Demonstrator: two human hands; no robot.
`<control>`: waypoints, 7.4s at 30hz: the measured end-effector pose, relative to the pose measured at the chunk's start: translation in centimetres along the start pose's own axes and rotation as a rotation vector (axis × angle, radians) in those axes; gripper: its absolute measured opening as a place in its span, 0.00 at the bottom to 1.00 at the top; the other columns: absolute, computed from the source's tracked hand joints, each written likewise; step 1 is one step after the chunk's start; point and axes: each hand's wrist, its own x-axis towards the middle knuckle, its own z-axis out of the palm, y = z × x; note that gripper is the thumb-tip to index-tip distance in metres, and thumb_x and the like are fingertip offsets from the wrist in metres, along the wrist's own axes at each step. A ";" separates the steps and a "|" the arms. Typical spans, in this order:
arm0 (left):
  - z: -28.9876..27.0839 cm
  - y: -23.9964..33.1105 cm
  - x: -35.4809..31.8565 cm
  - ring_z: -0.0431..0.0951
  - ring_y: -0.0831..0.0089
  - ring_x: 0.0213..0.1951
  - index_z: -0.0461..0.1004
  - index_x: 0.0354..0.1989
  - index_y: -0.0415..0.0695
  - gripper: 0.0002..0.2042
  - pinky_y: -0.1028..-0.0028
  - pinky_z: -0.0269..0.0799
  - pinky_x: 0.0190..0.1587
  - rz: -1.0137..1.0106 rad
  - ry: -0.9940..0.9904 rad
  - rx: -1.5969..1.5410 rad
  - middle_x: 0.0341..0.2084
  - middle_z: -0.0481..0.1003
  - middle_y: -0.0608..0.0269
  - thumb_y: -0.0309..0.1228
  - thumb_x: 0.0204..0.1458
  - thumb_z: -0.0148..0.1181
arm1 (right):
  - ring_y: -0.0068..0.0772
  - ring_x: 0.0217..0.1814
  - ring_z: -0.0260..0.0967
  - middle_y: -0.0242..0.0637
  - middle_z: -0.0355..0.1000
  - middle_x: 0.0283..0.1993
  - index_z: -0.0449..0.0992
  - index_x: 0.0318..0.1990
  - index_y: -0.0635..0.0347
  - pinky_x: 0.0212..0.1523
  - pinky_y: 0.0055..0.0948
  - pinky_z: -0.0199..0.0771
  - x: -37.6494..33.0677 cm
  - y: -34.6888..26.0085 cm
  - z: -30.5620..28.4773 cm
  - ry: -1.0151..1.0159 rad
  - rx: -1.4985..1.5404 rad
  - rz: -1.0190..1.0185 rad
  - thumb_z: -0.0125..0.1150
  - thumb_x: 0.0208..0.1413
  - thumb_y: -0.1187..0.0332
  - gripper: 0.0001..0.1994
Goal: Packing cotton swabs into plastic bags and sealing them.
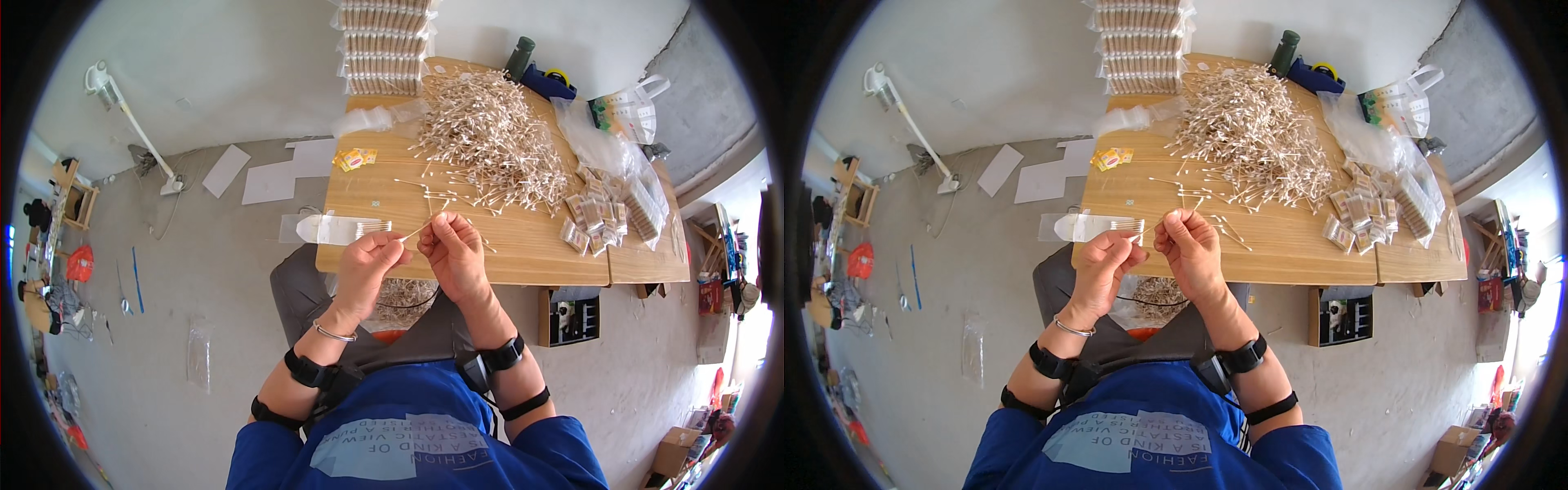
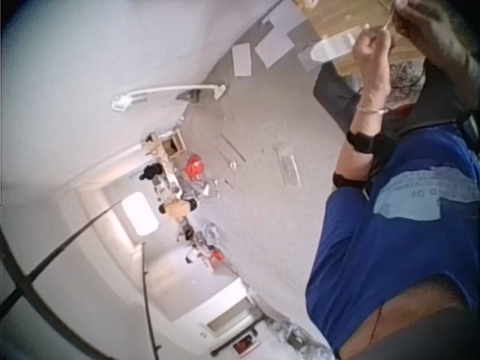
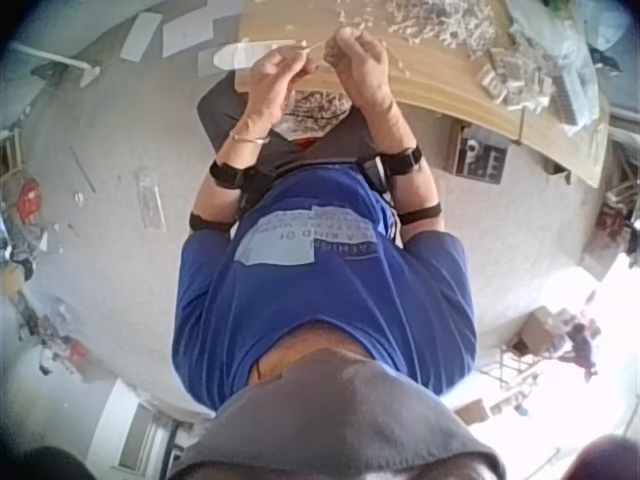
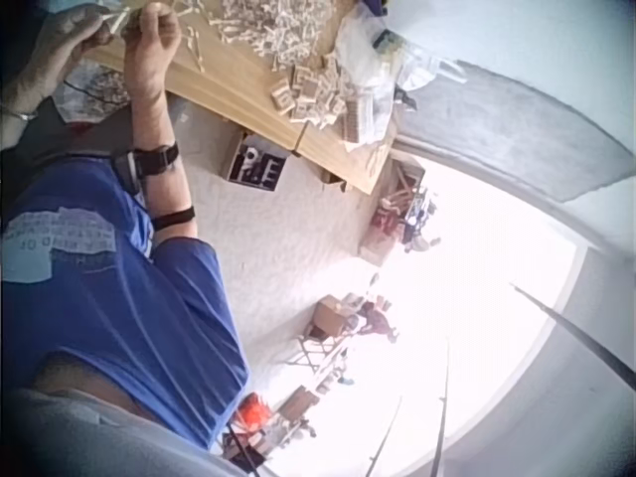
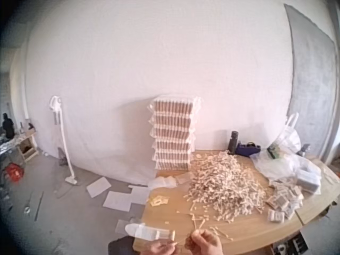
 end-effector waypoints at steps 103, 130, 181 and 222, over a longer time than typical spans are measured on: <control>-12.7 -8.5 8.2 0.57 0.62 0.68 0.58 0.66 0.32 0.38 0.65 0.50 0.68 0.264 0.213 0.332 0.65 0.60 0.48 0.58 0.64 0.35 | 0.65 0.74 0.42 0.62 0.50 0.70 0.53 0.67 0.71 0.72 0.51 0.46 6.6 16.5 -4.7 0.114 -1.456 -0.464 0.53 0.56 0.75 0.31; -13.5 -7.8 1.5 0.67 0.55 0.55 0.67 0.60 0.38 0.29 0.63 0.58 0.61 0.359 0.184 1.192 0.55 0.68 0.49 0.52 0.66 0.38 | 0.55 0.79 0.30 0.60 0.38 0.75 0.46 0.69 0.75 0.75 0.47 0.31 4.4 14.5 -5.2 -0.276 -2.170 -0.241 0.48 0.56 0.37 0.49; -11.5 -8.8 2.0 0.69 0.62 0.42 0.71 0.56 0.45 0.26 0.60 0.53 0.50 0.400 0.207 1.636 0.37 0.71 0.61 0.53 0.60 0.47 | 0.52 0.80 0.27 0.55 0.35 0.76 0.44 0.71 0.72 0.76 0.45 0.27 4.5 14.9 -4.9 -0.270 -2.189 -0.153 0.42 0.60 0.49 0.40; -11.5 -7.7 4.2 0.75 0.59 0.38 0.64 0.62 0.47 0.23 0.60 0.61 0.45 0.277 0.130 1.608 0.34 0.74 0.57 0.36 0.57 0.54 | 0.54 0.79 0.32 0.58 0.40 0.75 0.50 0.69 0.73 0.75 0.47 0.31 4.4 15.1 -5.1 -0.232 -2.128 -0.269 0.42 0.60 0.56 0.35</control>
